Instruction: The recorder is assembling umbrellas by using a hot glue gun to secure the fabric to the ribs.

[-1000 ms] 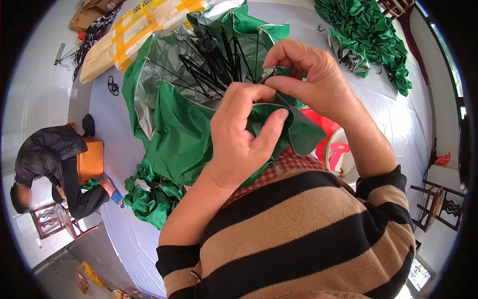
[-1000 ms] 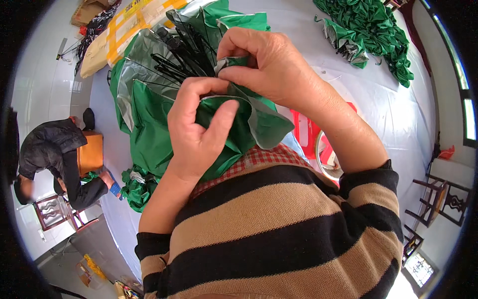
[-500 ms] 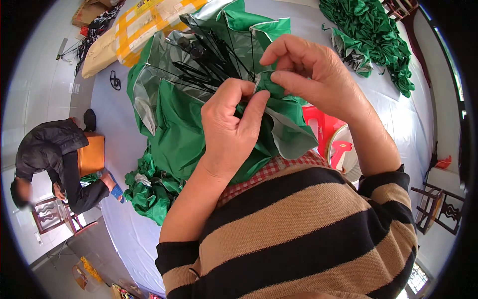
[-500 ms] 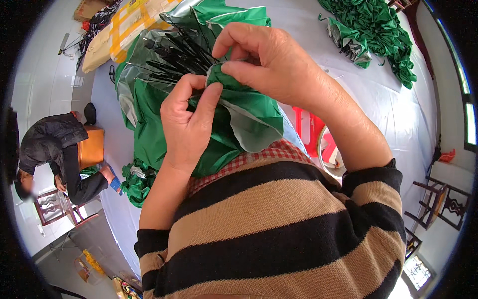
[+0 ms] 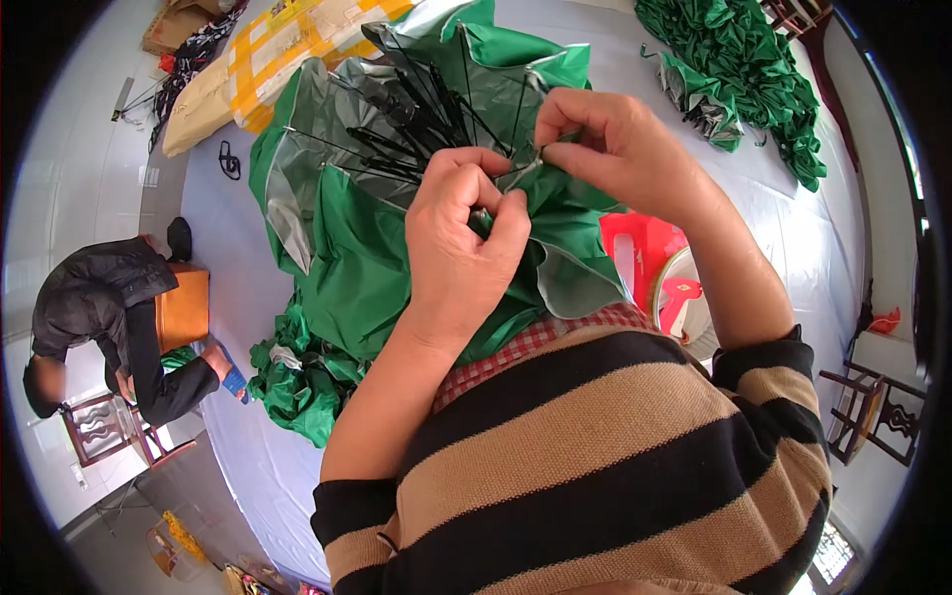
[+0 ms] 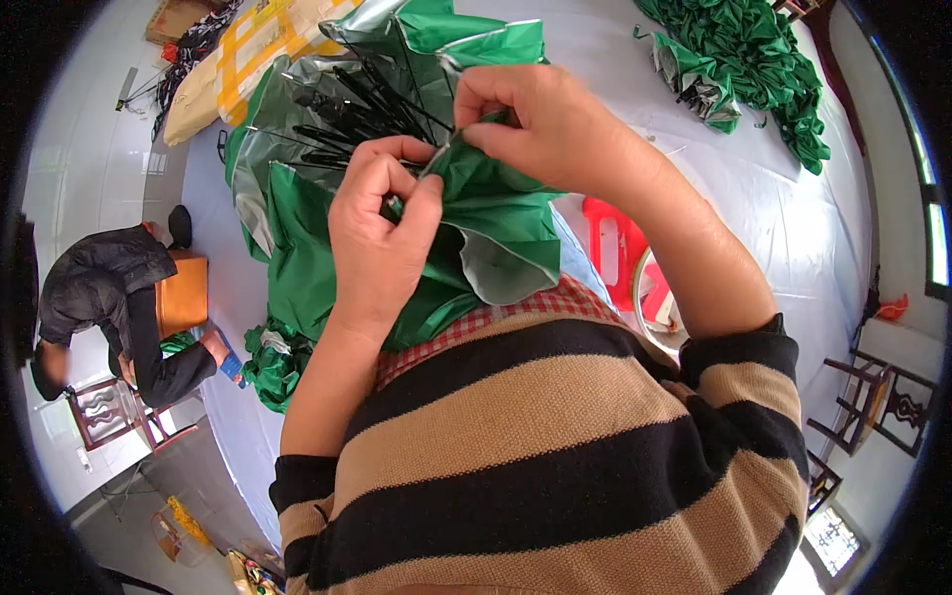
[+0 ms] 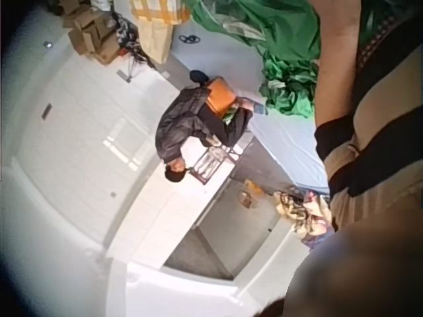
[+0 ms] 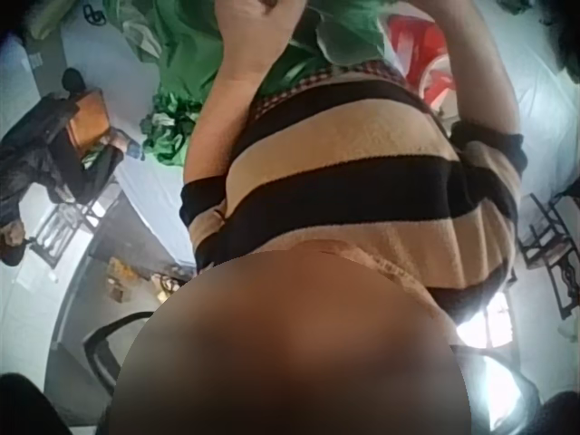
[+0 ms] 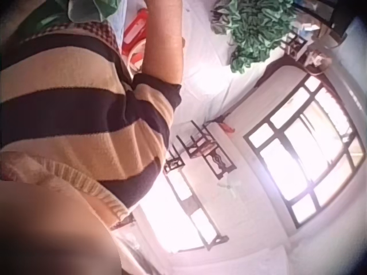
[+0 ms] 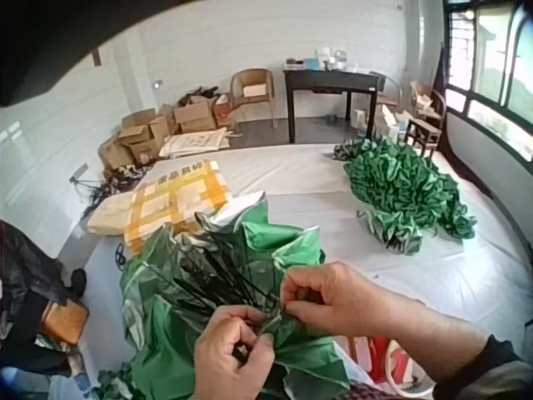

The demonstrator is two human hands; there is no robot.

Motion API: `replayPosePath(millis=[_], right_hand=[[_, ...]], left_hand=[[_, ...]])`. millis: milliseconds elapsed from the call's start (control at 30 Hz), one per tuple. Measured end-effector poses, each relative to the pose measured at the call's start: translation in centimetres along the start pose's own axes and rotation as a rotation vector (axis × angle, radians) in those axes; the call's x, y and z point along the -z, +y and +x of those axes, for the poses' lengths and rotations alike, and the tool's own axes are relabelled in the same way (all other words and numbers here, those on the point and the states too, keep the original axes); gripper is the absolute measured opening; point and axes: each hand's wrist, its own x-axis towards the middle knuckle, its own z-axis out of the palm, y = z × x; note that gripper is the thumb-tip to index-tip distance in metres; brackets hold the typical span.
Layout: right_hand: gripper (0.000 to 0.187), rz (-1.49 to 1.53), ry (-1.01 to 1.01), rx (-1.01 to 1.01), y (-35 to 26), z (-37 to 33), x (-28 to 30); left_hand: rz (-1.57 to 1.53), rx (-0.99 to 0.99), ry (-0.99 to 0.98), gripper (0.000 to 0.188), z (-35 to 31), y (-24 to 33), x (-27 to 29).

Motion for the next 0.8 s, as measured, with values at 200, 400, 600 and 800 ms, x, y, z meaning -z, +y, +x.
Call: replayPosePath(millis=[200,400,600,800], right_hand=[[0.010,0.036,0.103,0.029,0.0,-0.9,1.2],[0.012,0.127,0.289,0.089,-0.5,0.5,3.4],[0.018,0.095,0.160,0.118,0.0,2.1,2.4],[0.007,0.167,0.075,0.018,0.7,1.7,1.1]], left_hand=[[-0.005,0.068,-0.032,0.025,-0.3,0.3,-0.3],[0.012,0.012,-0.058,0.024,-0.3,0.2,-0.4],[0.003,-0.006,-0.054,0.023,-0.5,0.2,-0.6],[0.251,-0.286,-0.021,0.034,-0.2,1.2,0.6]])
